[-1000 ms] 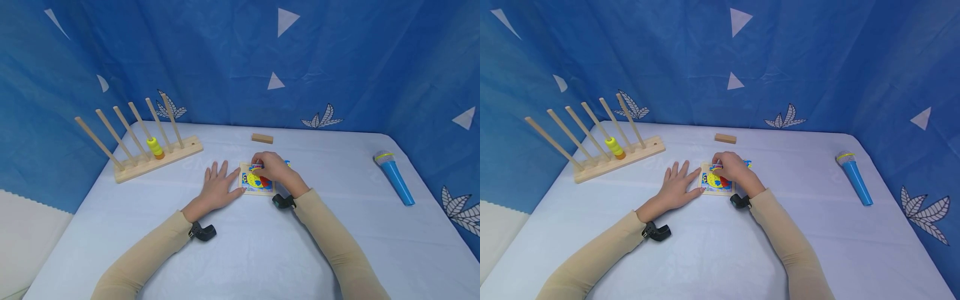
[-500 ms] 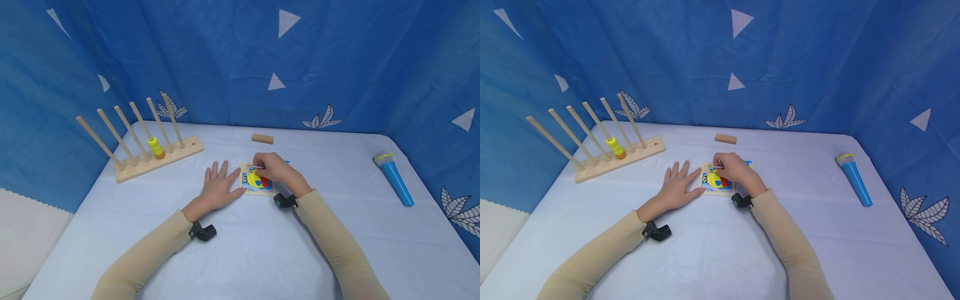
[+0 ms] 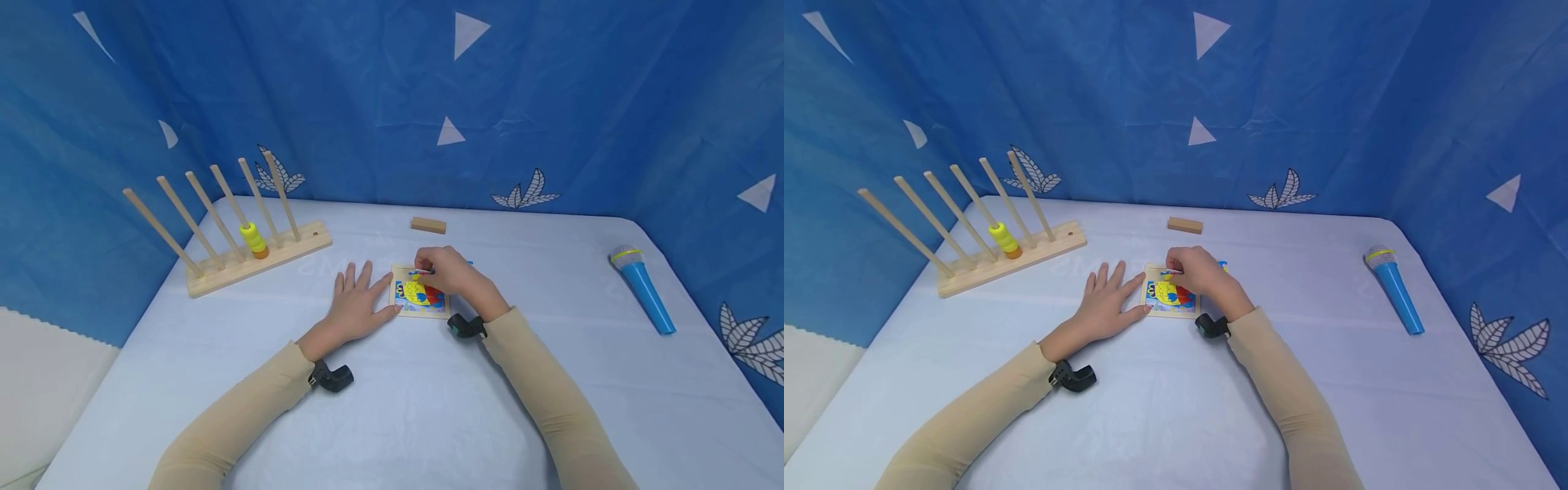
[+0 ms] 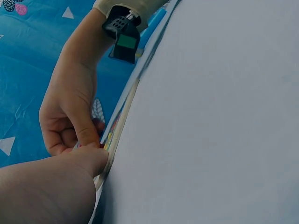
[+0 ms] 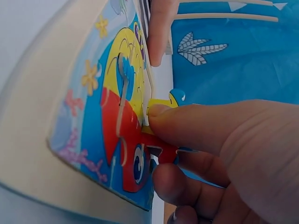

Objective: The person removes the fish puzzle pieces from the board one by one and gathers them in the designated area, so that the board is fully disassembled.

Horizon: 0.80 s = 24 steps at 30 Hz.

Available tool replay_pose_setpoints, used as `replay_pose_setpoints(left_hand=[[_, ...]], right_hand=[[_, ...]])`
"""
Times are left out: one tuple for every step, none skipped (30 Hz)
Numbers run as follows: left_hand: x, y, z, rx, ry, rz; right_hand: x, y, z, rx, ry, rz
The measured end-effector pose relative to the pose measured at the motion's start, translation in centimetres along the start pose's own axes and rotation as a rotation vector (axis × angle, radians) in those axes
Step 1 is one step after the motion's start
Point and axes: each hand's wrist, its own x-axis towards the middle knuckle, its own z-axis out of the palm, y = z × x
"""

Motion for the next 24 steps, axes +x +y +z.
replay_pose_setpoints(left_hand=[[0.0, 0.0, 0.0, 0.002, -0.001, -0.001], [0.0, 0.0, 0.0, 0.002, 0.0, -0.001], [0.0, 0.0, 0.0, 0.003, -0.001, -0.001], [0.0, 0.0, 0.0, 0.004, -0.001, -0.001], [0.0, 0.0, 0.0, 0.004, -0.002, -0.001], [0.0, 0.0, 0.0, 0.004, -0.004, -0.003], [0.0, 0.0, 0.0, 0.005, -0.004, -0.006], [0.0, 0.0, 0.0, 0.006, -0.004, -0.007], [0.0, 0.0, 0.0, 0.007, -0.005, -0.009], [0.0, 0.0, 0.0, 0.007, -0.006, -0.009], [0.0, 0.0, -0.1, 0.006, -0.006, -0.01], [0.0, 0.0, -0.1, 0.006, -0.005, -0.011], [0.0, 0.0, -0.1, 0.005, -0.003, -0.01], [0.0, 0.0, -0.1, 0.004, -0.002, -0.009], [0.0, 0.0, -0.1, 0.001, -0.001, -0.008], [0.0, 0.0, -0.1, -0.001, 0.002, -0.008], [0.0, 0.0, -0.1, -0.002, 0.004, -0.008], [0.0, 0.1, -0.1, -0.003, 0.007, -0.007], [-0.1, 0.1, -0.1, -0.003, 0.008, -0.007], [-0.1, 0.1, -0.1, -0.004, 0.008, -0.006], [-0.1, 0.1, -0.1, -0.006, 0.009, -0.005], [-0.1, 0.1, -0.1, -0.009, 0.01, -0.005], [-0.1, 0.2, -0.1, -0.011, 0.008, -0.004], [-0.2, 0.2, -0.1, -0.013, 0.006, -0.003]], right_hand=[[0.0, 0.0, 0.0, 0.003, 0.002, 0.002], [0.0, 0.1, 0.0, 0.005, 0.003, 0.004], [0.0, 0.1, 0.0, 0.008, 0.002, 0.006], [0.0, 0.1, 0.0, 0.013, -0.002, 0.01], [0.0, 0.2, -0.1, 0.017, -0.007, 0.012], [0.0, 0.2, -0.2, 0.022, -0.012, 0.016], [0.0, 0.2, -0.2, 0.028, -0.017, 0.017], [0.0, 0.2, -0.3, 0.037, -0.022, 0.02], [0.0, 0.2, -0.5, 0.048, -0.026, 0.023], [0.0, 0.3, -0.6, 0.056, -0.025, 0.026], [0.0, 0.4, -0.9, 0.064, -0.021, 0.025], [-0.1, 0.5, -1.2, 0.072, -0.013, 0.025], [-0.2, 0.7, -1.5, 0.078, -0.002, 0.025], [-0.4, 0.9, -1.9, 0.084, 0.012, 0.029], [-0.6, 1.2, -2.3, 0.086, 0.028, 0.033], [-0.8, 1.6, -2.7, 0.09, 0.041, 0.042], [-1.1, 2.1, -3.1, 0.095, 0.053, 0.053], [-1.3, 2.6, -3.4, 0.095, 0.065, 0.067], [-1.7, 3.1, -3.7, 0.093, 0.076, 0.085], [-2.0, 3.7, -3.9, 0.093, 0.083, 0.108], [-2.3, 4.2, -4.2, 0.088, 0.089, 0.127], [-2.6, 4.8, -4.4, 0.085, 0.092, 0.147], [-2.9, 5.3, -4.5, 0.078, 0.097, 0.163], [-3.1, 5.8, -4.7, 0.073, 0.1, 0.179]])
